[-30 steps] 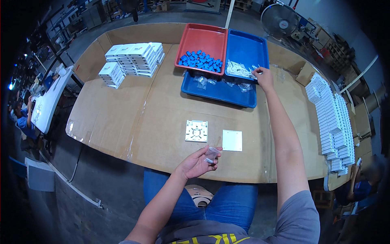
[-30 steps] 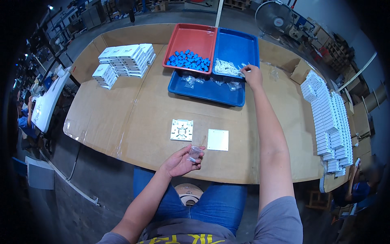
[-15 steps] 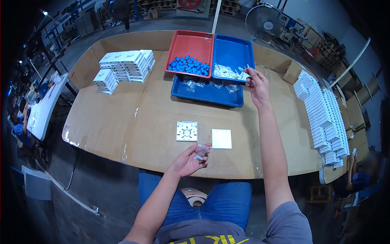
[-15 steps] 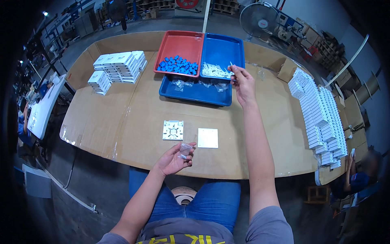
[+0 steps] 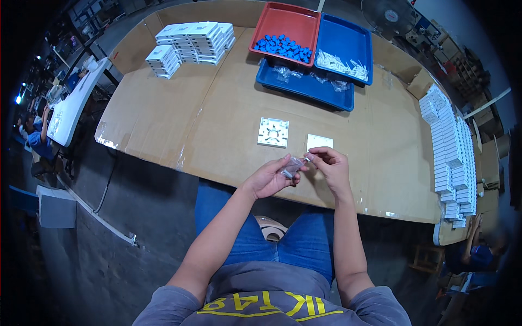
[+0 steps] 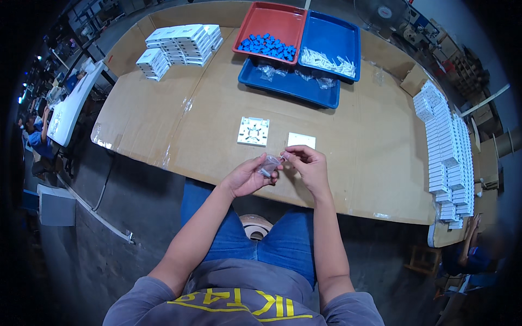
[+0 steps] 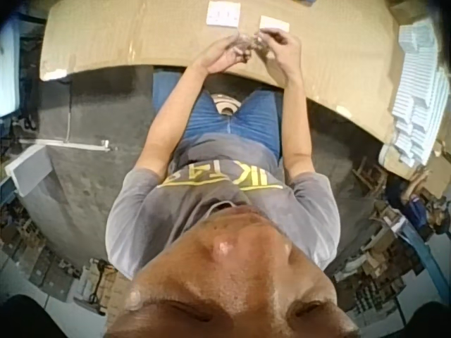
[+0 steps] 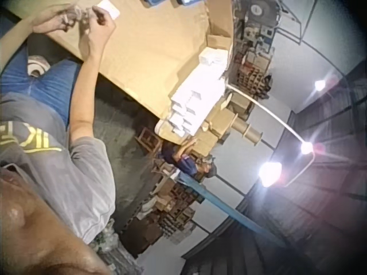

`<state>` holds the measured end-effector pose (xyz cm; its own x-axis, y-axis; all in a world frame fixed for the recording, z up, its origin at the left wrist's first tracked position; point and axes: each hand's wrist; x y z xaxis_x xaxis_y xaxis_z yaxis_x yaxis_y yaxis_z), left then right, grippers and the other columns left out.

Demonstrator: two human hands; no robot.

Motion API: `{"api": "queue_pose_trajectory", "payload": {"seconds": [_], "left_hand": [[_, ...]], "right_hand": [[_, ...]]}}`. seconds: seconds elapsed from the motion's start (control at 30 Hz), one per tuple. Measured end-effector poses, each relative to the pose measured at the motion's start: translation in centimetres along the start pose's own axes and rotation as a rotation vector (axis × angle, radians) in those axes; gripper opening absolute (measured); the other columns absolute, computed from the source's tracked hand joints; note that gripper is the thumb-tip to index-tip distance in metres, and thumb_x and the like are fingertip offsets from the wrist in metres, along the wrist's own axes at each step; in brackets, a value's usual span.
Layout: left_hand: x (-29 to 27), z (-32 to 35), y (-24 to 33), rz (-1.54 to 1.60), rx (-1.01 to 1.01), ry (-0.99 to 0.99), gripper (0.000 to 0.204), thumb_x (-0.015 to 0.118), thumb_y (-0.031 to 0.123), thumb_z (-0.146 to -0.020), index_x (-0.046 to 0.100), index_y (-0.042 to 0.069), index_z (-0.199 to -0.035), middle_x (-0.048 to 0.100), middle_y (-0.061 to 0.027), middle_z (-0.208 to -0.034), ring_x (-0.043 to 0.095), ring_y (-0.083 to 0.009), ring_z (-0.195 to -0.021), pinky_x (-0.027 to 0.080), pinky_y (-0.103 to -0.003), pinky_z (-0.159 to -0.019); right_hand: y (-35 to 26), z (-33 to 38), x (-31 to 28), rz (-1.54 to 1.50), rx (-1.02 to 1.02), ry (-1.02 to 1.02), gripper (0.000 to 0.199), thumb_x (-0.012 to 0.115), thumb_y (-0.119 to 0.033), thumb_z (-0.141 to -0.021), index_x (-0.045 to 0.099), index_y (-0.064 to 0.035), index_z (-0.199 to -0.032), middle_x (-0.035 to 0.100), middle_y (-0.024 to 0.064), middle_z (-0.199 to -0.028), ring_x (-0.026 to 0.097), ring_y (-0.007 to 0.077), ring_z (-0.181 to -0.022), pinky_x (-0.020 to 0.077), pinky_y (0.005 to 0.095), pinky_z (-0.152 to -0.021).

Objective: Assembling and packing small electronic components into individual white boxes at a factory workstation.

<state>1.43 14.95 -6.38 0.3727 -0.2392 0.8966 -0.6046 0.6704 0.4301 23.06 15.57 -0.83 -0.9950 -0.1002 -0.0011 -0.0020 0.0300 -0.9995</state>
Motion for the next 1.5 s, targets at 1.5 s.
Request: {"api": "queue_pose_trajectory", "payload": {"seconds": [1.5], "left_hand": [[-1.3, -0.1, -0.7, -0.070, 0.033, -0.069, 0.039, 0.052, 0.042, -0.111, 0.062, 0.008, -0.127, 0.068, -0.0075, -0.114, 0.064, -0.0205, -0.101, 0.052, -0.038, -0.100]], "right_hand": [[-3.3, -1.5, 1.8, 0.618, 0.119, -0.644, 0.052, 0.049, -0.042, -0.112, 0.072, 0.0038, -0.108, 0.073, 0.0097, -0.092, 0.064, 0.0165, -0.086, 0.0533, 0.0333, -0.083]]}}
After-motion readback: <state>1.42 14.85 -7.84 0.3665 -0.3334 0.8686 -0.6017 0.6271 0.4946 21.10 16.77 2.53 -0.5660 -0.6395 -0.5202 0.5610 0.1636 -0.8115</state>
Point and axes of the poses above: each hand's wrist, its own z-axis away from the middle knuckle, its own x-axis out of the palm, y = z × x
